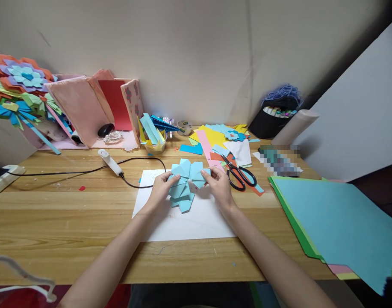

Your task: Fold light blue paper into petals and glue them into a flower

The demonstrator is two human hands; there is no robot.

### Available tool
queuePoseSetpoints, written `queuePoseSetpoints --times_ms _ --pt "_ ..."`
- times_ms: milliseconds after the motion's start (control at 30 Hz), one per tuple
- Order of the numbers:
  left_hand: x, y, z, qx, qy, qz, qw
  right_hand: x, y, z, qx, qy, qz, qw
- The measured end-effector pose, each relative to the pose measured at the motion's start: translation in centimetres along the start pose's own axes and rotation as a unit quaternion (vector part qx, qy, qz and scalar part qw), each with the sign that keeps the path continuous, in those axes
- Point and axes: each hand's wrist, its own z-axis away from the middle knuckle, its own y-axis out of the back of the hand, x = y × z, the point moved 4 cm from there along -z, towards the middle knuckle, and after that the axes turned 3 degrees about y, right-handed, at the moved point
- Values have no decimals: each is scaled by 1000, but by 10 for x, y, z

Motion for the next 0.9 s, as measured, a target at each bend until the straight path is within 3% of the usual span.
queuePoseSetpoints --times_ms 267,533,733,900 --pt "11 0 4 3 -44 12 999 10 0 -4 -23 -26 -41 999" --pt "8 0 3 -33 -18 26 999 12 0 -2 -12 -44 -37 998" --pt "5 -2 4 -39 -26 17 999 10 -1 -2 -14 -22 -19 999" --pt "14 -1 5 -47 -36 -21 998 4 0 -3 -38 2 -22 999"
